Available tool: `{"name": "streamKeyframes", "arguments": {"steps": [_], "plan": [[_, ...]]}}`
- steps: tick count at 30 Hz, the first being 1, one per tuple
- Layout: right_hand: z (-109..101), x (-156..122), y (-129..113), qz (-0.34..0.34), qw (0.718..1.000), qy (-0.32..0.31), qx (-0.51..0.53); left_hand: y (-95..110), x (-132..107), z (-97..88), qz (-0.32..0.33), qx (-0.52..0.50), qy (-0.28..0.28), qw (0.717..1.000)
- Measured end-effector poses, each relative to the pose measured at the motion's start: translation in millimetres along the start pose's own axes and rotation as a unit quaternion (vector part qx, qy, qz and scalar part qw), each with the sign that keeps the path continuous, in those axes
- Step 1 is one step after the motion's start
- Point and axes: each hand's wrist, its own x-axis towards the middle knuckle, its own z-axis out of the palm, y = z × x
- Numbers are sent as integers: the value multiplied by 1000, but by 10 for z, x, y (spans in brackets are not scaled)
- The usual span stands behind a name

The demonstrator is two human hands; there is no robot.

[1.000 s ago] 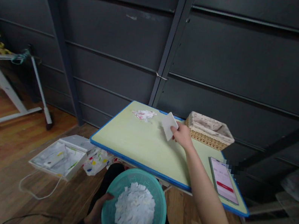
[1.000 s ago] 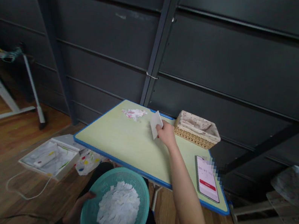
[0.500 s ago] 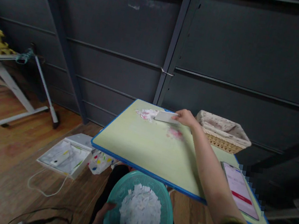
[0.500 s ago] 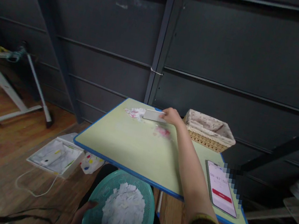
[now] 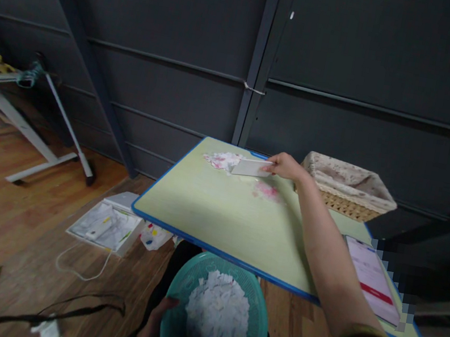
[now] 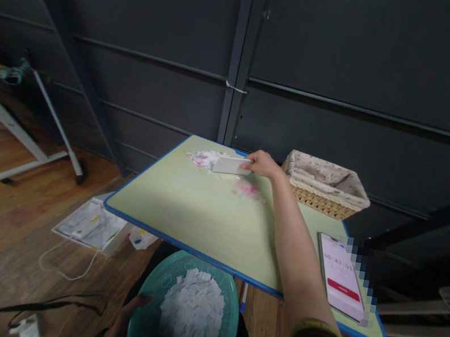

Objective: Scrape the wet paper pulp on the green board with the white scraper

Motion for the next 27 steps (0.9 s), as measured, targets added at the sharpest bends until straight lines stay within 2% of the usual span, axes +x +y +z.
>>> {"name": "streamKeyframes", "arguments": {"steps": [5, 8, 14, 23, 27], "plan": [[-71, -45, -52, 1, 999, -35, 4, -12, -16, 0, 16, 23, 5, 1000], [-91, -58, -87, 2, 1000, -14, -9, 3, -34, 18, 15, 27, 5, 1000], [27, -16, -194, -13, 999, 22, -46, 16, -73, 53, 11, 31, 16, 999], [-16, -16, -151, -24, 1000, -11, -12, -11, -16, 6, 4, 7, 6, 1000], [-28, -13, -147, -29, 998, -47, 6, -7, -7, -20, -1, 13, -1, 1000]]}}
